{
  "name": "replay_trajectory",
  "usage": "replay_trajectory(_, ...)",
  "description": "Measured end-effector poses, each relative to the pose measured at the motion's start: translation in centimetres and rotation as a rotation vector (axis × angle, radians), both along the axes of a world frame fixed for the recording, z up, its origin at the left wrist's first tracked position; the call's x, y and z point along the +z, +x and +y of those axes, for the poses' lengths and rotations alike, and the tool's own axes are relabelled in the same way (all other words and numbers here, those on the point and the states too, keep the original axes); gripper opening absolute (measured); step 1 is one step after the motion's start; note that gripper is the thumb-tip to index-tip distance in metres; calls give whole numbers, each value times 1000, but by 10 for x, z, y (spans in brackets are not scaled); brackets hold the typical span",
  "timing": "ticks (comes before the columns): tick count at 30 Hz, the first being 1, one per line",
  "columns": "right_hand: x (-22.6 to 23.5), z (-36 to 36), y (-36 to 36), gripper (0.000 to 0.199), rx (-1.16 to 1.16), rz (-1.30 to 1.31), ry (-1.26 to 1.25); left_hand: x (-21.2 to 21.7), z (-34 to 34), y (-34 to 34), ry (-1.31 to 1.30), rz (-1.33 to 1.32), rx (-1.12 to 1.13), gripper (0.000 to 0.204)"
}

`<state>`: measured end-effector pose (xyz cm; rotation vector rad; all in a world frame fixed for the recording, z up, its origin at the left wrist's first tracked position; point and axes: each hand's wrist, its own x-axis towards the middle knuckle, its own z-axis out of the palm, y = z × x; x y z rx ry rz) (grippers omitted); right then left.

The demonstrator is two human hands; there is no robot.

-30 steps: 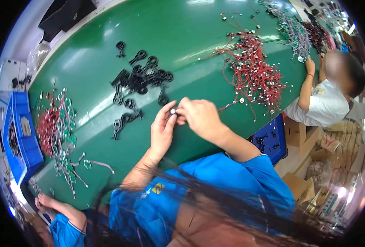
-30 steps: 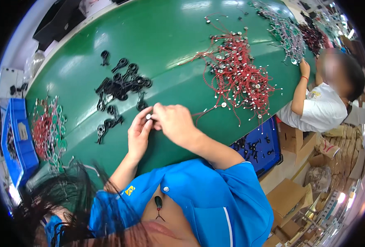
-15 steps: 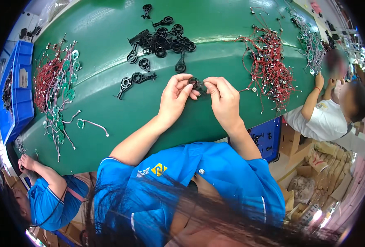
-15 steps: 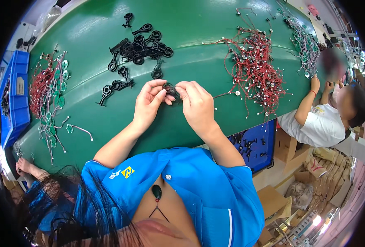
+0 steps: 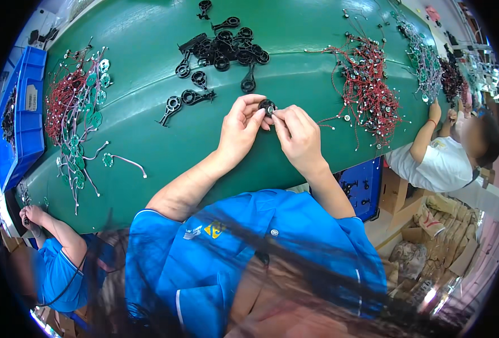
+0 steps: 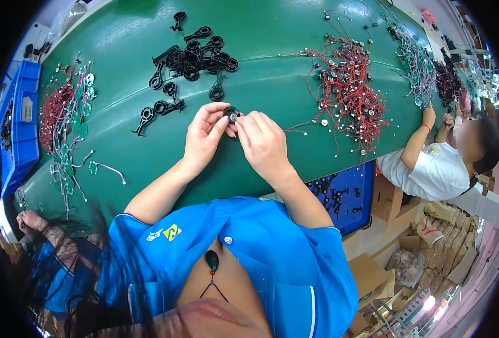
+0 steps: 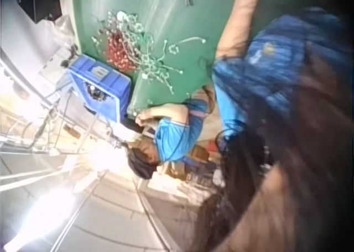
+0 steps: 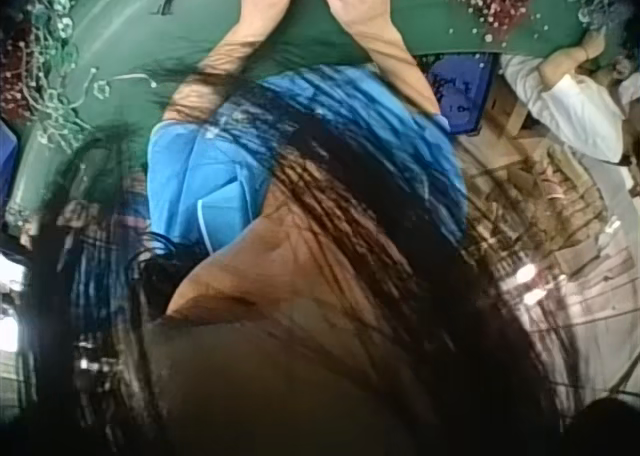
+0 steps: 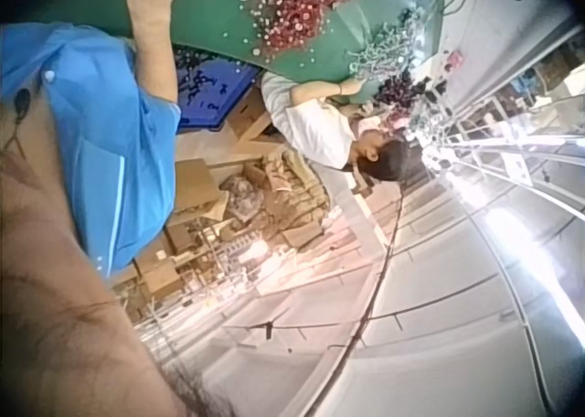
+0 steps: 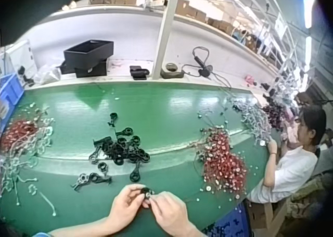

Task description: Assembling small black plastic components with red wire assemblies at a production workbench.

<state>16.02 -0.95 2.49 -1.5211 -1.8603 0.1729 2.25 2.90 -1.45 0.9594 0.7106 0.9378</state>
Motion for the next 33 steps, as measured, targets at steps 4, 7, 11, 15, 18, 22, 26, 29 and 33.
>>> replay_trajectory(4,-1,-2,2,11,19,-79,9,-1,-1,2,7,-17,-7,28)
replay_trajectory(7,7,-5,1,11,38,-130,-3,-2,-2,0,76,58,-44,30)
replay_trajectory(11,3,-3,2,8,41,-179,-9,-5,-2,-1,28,3,-23,31)
replay_trajectory(15,7,-3,7,5,85,-194,33,3,4,-3,-26,60,-80,29)
replay_trajectory(18,7,-4,9,5,105,-215,67,-1,4,-2,-17,56,-89,28)
replay_trajectory(22,7,-9,9,2,124,-169,46,0,4,-1,-9,41,-93,27)
replay_trajectory(26,3,-16,9,3,107,-112,47,-2,-1,0,9,63,-120,25)
replay_trajectory(29,3,-21,7,2,88,-113,65,-4,-2,-1,18,87,-107,24)
replay_trajectory(33,0,-28,8,5,80,-105,63,-5,-6,-2,33,107,-101,24)
